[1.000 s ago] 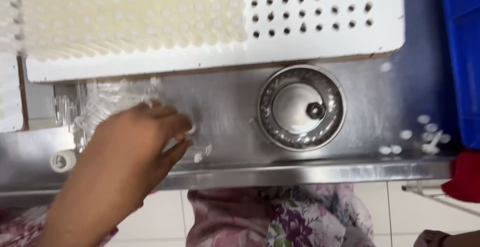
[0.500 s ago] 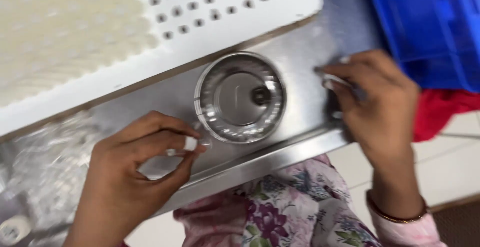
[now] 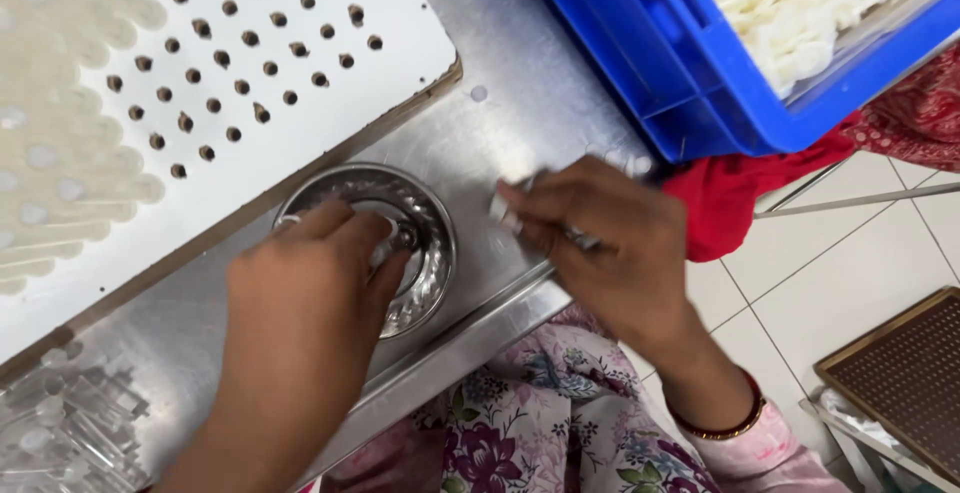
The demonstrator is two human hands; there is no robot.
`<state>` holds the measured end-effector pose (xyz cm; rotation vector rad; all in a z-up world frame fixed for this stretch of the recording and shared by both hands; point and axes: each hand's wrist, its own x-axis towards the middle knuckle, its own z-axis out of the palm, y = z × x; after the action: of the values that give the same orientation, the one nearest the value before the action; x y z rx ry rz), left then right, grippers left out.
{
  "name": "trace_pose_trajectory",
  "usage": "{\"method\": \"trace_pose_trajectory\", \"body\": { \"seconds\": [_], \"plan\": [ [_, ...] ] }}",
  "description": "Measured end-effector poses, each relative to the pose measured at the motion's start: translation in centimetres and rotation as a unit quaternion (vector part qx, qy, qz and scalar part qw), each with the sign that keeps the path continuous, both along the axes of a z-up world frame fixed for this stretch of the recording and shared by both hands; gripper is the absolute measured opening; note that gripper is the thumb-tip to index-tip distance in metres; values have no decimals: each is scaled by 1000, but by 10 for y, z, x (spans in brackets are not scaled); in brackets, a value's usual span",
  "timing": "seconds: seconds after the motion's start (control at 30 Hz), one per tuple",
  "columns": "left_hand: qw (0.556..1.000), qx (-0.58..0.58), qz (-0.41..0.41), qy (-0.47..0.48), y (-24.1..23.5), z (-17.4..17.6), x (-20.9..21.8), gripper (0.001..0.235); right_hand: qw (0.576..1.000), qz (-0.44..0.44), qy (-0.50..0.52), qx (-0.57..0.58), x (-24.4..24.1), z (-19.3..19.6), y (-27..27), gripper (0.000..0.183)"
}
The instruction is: Manually assembling small white plastic components into clear plastic tubes and placing them into a grid tray.
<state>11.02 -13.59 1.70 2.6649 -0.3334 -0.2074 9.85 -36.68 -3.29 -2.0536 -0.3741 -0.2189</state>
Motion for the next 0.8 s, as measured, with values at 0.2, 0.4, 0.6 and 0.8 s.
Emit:
{"method": "trace_pose_trajectory", "body": {
  "seconds": [0.2, 0.4, 0.6, 0.8],
  "plan": [
    [861, -373, 197, 284, 31, -2, -8, 20, 990, 67, -57, 107, -27, -8, 16, 24],
    [826, -351, 267, 351, 37, -4, -31, 20, 978, 98, -178, 55, -30, 11, 35, 18],
    [917, -365, 133, 92, 22, 12, -39, 21, 938, 90, 229, 243, -33, 7, 39, 15],
    [953, 74, 1, -294, 29, 74, 2, 17, 947, -170, -131, -239, 19, 2, -45, 35]
  ]
}}
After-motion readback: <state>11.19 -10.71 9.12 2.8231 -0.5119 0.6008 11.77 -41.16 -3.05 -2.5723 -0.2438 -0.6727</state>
